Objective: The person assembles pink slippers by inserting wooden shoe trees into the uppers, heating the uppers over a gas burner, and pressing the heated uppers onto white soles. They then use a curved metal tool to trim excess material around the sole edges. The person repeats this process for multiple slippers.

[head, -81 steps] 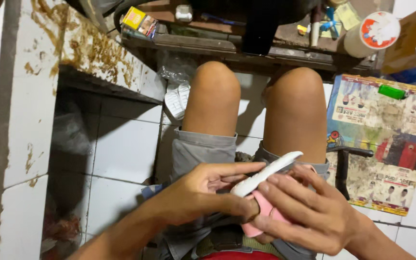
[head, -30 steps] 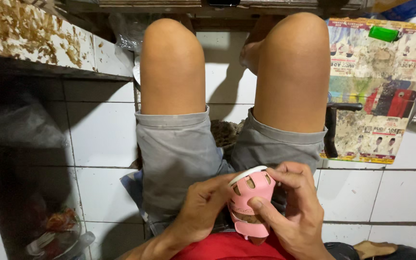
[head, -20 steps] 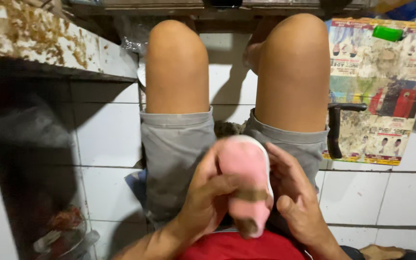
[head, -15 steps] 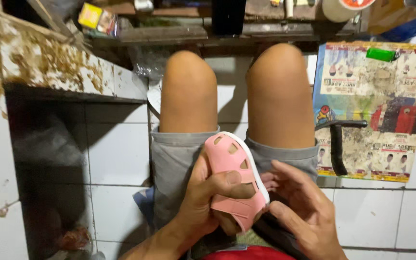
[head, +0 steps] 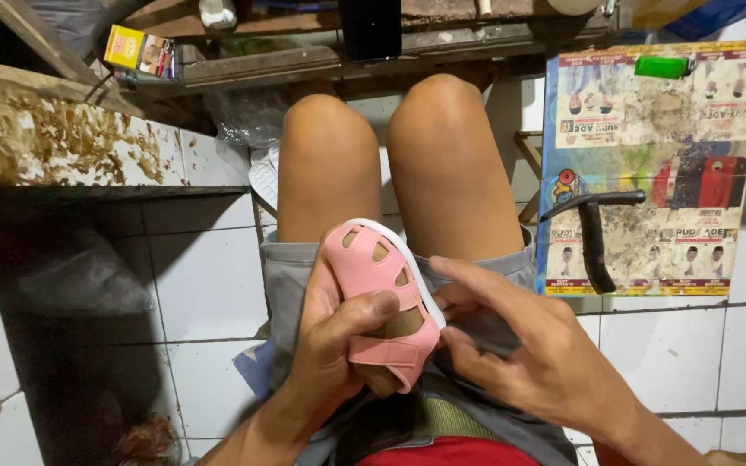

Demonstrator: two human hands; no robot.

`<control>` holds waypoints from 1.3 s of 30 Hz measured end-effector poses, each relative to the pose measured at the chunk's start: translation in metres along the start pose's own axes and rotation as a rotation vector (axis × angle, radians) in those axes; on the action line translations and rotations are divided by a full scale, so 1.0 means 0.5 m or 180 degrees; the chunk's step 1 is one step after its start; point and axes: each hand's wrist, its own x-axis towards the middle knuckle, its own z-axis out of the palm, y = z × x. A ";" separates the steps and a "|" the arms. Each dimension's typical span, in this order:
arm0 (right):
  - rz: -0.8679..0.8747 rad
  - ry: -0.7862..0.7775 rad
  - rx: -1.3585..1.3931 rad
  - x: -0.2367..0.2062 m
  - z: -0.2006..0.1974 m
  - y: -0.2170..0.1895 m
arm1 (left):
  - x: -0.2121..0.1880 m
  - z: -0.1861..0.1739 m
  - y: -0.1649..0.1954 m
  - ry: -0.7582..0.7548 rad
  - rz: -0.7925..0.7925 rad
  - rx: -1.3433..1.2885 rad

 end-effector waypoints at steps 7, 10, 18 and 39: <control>0.0165 0.0148 -0.0076 0.015 0.017 0.015 | 0.009 -0.011 -0.005 -0.0036 0.0017 0.0110; 0.0355 0.0177 0.0302 0.015 0.020 0.025 | 0.017 -0.019 -0.006 -0.0075 0.0028 0.0132; 0.0191 0.0344 0.1526 -0.017 0.019 0.036 | 0.024 0.008 0.020 -0.0333 0.0142 0.0151; -0.1726 0.1767 -0.1357 0.185 -0.024 0.022 | 0.183 0.011 0.113 -0.1162 0.2816 0.3576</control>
